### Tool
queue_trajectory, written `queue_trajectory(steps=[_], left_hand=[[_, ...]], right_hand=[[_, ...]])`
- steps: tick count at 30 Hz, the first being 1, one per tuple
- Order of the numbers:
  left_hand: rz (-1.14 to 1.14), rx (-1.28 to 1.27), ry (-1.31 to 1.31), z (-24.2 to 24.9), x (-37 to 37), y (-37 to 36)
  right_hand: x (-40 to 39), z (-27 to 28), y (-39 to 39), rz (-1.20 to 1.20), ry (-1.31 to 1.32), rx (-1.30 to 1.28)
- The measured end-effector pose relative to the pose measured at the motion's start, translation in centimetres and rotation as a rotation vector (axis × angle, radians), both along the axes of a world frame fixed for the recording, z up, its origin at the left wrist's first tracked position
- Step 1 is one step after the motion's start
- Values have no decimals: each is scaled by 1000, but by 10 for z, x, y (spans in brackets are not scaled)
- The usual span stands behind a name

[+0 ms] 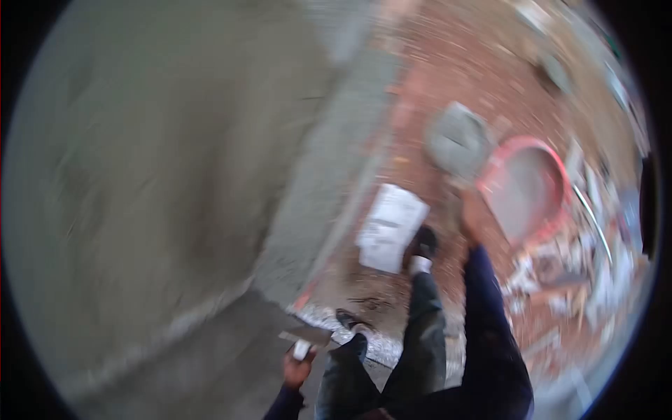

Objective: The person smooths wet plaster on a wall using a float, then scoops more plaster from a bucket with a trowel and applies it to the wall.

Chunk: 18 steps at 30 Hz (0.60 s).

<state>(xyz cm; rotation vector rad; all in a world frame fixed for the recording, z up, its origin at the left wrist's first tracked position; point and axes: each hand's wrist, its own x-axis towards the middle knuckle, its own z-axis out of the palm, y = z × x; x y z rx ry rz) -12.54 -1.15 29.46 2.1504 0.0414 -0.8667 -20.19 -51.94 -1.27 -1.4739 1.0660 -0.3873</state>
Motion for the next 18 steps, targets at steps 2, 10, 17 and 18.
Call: queue_trajectory(steps=[2, 10, 17, 18], left_hand=[[-244, 247, -166, 24, 0, 28], [101, 181, -181, 78, -1, 192], [316, -11, -322, 82, -9, 260], [310, -25, -347, 80, -11, 263]], right_hand=[[34, 171, 49, -188, -540, 832], [22, 451, 257, -50, -1018, 756], [143, 523, 430, -449, -1159, 215], [179, 521, 456, -547, -1137, 222]])
